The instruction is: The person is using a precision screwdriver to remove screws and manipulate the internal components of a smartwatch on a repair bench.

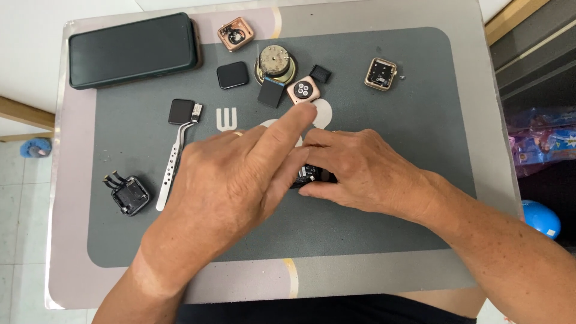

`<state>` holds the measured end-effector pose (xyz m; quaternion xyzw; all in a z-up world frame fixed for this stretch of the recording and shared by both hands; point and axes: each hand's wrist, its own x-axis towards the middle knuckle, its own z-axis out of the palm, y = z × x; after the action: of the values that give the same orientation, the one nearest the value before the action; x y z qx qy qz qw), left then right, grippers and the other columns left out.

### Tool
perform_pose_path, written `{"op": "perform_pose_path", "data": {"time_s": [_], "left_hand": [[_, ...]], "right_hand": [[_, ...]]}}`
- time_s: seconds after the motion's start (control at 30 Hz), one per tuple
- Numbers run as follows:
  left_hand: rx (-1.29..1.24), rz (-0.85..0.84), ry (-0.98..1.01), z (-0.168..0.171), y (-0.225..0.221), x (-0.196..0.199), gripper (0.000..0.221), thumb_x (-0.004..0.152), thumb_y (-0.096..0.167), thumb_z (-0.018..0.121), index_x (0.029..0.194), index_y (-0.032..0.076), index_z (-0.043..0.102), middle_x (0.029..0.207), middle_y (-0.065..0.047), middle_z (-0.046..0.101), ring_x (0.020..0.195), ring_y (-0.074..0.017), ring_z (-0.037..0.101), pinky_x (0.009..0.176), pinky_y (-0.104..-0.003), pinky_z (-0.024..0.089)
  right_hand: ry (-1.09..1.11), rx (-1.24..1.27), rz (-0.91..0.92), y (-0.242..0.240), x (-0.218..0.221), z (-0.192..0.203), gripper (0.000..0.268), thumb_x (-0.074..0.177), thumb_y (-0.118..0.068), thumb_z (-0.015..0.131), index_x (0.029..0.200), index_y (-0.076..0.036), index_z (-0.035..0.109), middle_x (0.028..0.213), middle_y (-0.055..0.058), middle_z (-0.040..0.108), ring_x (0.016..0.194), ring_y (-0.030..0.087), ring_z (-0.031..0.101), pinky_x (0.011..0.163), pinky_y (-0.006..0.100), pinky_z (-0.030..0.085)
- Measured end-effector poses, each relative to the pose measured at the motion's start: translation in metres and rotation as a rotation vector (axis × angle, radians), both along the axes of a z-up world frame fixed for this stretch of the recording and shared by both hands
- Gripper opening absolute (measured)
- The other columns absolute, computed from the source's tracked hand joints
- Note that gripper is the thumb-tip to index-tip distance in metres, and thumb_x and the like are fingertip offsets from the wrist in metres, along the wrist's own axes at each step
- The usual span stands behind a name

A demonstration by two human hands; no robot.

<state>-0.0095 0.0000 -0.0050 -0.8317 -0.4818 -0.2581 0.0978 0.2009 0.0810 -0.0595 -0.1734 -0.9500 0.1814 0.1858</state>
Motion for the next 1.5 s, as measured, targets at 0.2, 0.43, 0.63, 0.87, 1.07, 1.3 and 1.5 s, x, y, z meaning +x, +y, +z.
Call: {"op": "perform_pose_path", "data": {"time_s": [0.2, 0.43, 0.63, 0.87, 1.07, 1.3, 1.5], "left_hand": [[0.090, 0.045, 0.054, 0.002, 0.000, 0.002, 0.027, 0.108, 0.006, 0.071, 0.133, 0.014, 0.066, 0.066, 0.005, 0.040, 0.052, -0.0161, 0.036, 0.051, -0.032, 0.043], [0.156, 0.006, -0.020, -0.001, -0.001, 0.006, 0.015, 0.108, 0.004, 0.074, 0.119, 0.014, 0.071, 0.062, 0.004, 0.029, 0.052, -0.0138, 0.024, 0.048, -0.029, 0.031], [0.111, 0.032, 0.063, -0.001, 0.000, 0.009, 0.034, 0.089, 0.004, 0.061, 0.121, 0.016, 0.064, 0.077, 0.003, 0.052, 0.054, -0.0173, 0.043, 0.053, -0.031, 0.043], [0.166, 0.017, 0.039, -0.002, 0.000, 0.007, 0.018, 0.105, 0.001, 0.062, 0.116, 0.014, 0.068, 0.063, 0.004, 0.032, 0.050, -0.0135, 0.030, 0.047, -0.030, 0.035], [0.135, 0.064, 0.078, -0.001, 0.000, 0.013, 0.042, 0.084, -0.005, 0.055, 0.116, 0.020, 0.064, 0.072, 0.003, 0.038, 0.053, -0.0152, 0.036, 0.048, -0.029, 0.039], [0.135, 0.020, 0.069, -0.002, -0.002, 0.005, 0.019, 0.108, 0.005, 0.056, 0.119, 0.015, 0.067, 0.065, 0.003, 0.030, 0.050, -0.0147, 0.027, 0.047, -0.031, 0.033], [0.095, 0.003, 0.085, 0.000, -0.001, 0.005, 0.034, 0.085, 0.002, 0.062, 0.116, 0.015, 0.064, 0.071, 0.002, 0.041, 0.049, -0.0168, 0.039, 0.048, -0.031, 0.039]], "right_hand": [[-0.005, -0.023, -0.006, -0.001, -0.002, 0.004, 0.039, 0.083, -0.021, 0.085, 0.116, -0.012, 0.065, 0.116, 0.003, 0.066, 0.088, 0.026, 0.068, 0.052, 0.040, 0.053], [0.028, -0.029, -0.004, -0.002, -0.002, 0.000, 0.032, 0.082, -0.017, 0.089, 0.102, -0.010, 0.065, 0.086, 0.002, 0.063, 0.069, 0.020, 0.059, 0.046, 0.034, 0.048], [0.026, -0.004, -0.018, -0.002, 0.000, -0.004, 0.022, 0.087, -0.013, 0.079, 0.097, -0.011, 0.058, 0.080, 0.002, 0.059, 0.066, 0.020, 0.056, 0.047, 0.033, 0.045], [0.017, -0.006, -0.018, -0.001, 0.000, -0.004, 0.032, 0.086, -0.019, 0.087, 0.091, -0.011, 0.056, 0.077, 0.001, 0.057, 0.062, 0.018, 0.051, 0.043, 0.032, 0.043], [-0.050, -0.059, -0.059, -0.001, 0.000, -0.006, 0.026, 0.088, -0.018, 0.080, 0.097, -0.010, 0.056, 0.074, 0.001, 0.057, 0.060, 0.020, 0.052, 0.045, 0.035, 0.044], [0.014, -0.040, -0.026, -0.003, -0.001, 0.001, 0.032, 0.088, -0.022, 0.087, 0.094, -0.011, 0.057, 0.080, 0.001, 0.058, 0.062, 0.018, 0.053, 0.045, 0.032, 0.045], [0.023, -0.039, -0.049, -0.003, -0.002, -0.002, 0.028, 0.087, -0.011, 0.080, 0.091, -0.011, 0.053, 0.072, 0.001, 0.051, 0.058, 0.017, 0.045, 0.044, 0.032, 0.039]]}}
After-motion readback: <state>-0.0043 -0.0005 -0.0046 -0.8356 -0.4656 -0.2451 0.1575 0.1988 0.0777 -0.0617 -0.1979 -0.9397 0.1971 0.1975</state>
